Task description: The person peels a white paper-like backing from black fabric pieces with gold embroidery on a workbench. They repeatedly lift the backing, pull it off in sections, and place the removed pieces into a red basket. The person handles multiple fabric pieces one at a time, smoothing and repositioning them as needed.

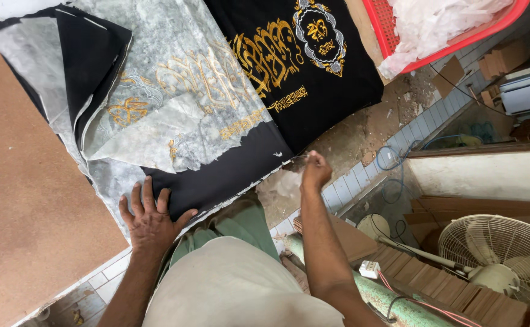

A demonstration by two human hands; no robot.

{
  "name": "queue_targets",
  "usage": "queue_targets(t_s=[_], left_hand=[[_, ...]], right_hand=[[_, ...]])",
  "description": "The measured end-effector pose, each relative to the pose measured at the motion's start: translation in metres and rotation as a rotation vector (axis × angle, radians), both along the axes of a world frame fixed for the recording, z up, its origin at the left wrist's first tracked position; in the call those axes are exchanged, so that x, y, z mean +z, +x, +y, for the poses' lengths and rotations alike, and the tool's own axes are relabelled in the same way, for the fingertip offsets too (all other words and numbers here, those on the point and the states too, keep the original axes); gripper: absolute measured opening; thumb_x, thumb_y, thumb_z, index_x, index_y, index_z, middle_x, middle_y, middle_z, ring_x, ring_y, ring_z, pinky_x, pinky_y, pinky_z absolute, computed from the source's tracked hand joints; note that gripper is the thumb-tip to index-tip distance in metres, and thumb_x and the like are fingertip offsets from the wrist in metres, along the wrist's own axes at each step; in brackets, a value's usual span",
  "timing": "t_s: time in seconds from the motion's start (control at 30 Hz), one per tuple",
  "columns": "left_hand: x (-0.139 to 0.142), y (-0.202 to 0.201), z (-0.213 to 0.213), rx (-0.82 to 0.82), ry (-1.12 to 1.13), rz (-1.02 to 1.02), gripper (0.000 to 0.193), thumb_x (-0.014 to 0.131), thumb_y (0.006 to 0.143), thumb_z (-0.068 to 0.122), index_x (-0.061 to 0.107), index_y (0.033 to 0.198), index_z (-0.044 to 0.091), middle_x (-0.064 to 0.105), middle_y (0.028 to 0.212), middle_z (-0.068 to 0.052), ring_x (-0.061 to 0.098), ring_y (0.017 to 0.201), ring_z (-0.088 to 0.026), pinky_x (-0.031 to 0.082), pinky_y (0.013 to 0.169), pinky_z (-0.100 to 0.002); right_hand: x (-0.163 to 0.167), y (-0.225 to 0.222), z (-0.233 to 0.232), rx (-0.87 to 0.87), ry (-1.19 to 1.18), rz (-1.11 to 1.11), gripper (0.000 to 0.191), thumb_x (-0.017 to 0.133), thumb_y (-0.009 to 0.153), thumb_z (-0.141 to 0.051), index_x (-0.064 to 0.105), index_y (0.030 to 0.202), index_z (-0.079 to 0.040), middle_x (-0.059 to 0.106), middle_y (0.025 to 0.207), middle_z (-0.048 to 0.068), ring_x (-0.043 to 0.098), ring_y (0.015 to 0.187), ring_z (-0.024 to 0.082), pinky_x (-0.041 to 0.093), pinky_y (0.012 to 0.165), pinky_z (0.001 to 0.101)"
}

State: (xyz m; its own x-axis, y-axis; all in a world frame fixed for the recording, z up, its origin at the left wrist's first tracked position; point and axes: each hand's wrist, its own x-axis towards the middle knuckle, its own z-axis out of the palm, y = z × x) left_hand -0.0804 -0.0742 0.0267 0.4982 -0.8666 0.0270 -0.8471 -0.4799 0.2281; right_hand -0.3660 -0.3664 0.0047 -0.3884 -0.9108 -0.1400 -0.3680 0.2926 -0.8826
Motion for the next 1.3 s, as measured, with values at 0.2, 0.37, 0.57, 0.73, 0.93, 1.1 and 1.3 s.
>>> queue_targets(t_s=[0.2,0.37,0.57,0.73,0.93,1.1,1.3], left_hand=[[0.000,-0.003,-0.003,-0.004,0.090,-0.077,0.091,0.058,0.073,0.086,0.062,0.134,0.020,0.043,0.160,-0.013,0.038,0.150,-0.035,0.016,0.122,-0.062],[0.001,-0.018,-0.007,-0.026,-0.263,-0.053,0.088,0.066,0.084,0.081,0.060,0.137,0.011,0.054,0.157,-0.021,0.043,0.151,-0.039,0.028,0.121,-0.064],[-0.038,-0.020,-0.012,-0.071,-0.337,-0.078,0.084,0.078,0.071,0.068,0.063,0.124,0.005,0.052,0.150,-0.027,0.045,0.143,-0.047,0.034,0.122,-0.066],[-0.084,-0.007,-0.023,-0.053,-0.412,0.068,0.061,0.080,0.079,0.048,0.066,0.115,0.001,0.049,0.152,-0.030,0.044,0.139,-0.045,0.040,0.117,-0.056],[-0.078,-0.005,-0.019,0.152,-0.340,-0.087,0.036,0.072,0.094,0.029,0.069,0.116,-0.001,0.055,0.138,-0.021,0.057,0.108,-0.036,0.050,0.095,-0.046],[-0.070,-0.027,-0.035,0.407,-0.493,-0.240,0.022,0.063,0.109,0.020,0.059,0.110,-0.002,0.053,0.128,-0.022,0.058,0.107,-0.036,0.052,0.091,-0.045],[-0.041,-0.066,-0.029,0.664,-0.327,-0.251,0.018,0.056,0.095,0.005,0.059,0.113,0.002,0.058,0.119,-0.016,0.058,0.109,-0.035,0.049,0.091,-0.046]], right_hand=[[0.030,-0.020,-0.022,0.141,-0.323,0.366,0.017,0.069,0.098,-0.019,0.076,0.096,-0.003,0.077,0.084,0.007,0.072,0.074,0.017,0.055,0.072,0.0326],[0.047,-0.067,-0.054,-0.172,-0.312,0.350,0.020,0.068,0.097,-0.024,0.073,0.094,-0.005,0.074,0.081,0.006,0.072,0.073,0.017,0.054,0.073,0.0323],[0.075,-0.199,-0.102,-0.370,-0.336,0.165,0.022,0.068,0.101,-0.025,0.071,0.092,-0.005,0.070,0.075,0.003,0.062,0.069,0.014,0.049,0.069,0.0319],[0.057,-0.185,-0.083,-0.197,0.051,-0.252,0.018,0.057,0.096,-0.020,0.070,0.105,-0.011,0.059,0.074,0.002,0.052,0.057,0.015,0.042,0.047,0.0338],[0.094,-0.106,-0.102,1.140,0.918,-0.222,0.024,0.068,0.098,-0.032,0.067,0.101,-0.008,0.056,0.075,-0.002,0.048,0.059,0.008,0.037,0.043,0.0250],[0.155,-0.097,-0.286,1.264,0.711,-0.028,0.019,0.070,0.095,-0.031,0.074,0.097,-0.012,0.055,0.068,-0.005,0.044,0.056,0.006,0.034,0.044,0.0235],[0.275,-0.083,-0.481,0.237,-1.160,0.597,0.003,0.057,0.113,-0.006,0.060,0.114,-0.008,0.062,0.114,0.004,0.065,0.109,0.021,0.054,0.096,0.0348]])
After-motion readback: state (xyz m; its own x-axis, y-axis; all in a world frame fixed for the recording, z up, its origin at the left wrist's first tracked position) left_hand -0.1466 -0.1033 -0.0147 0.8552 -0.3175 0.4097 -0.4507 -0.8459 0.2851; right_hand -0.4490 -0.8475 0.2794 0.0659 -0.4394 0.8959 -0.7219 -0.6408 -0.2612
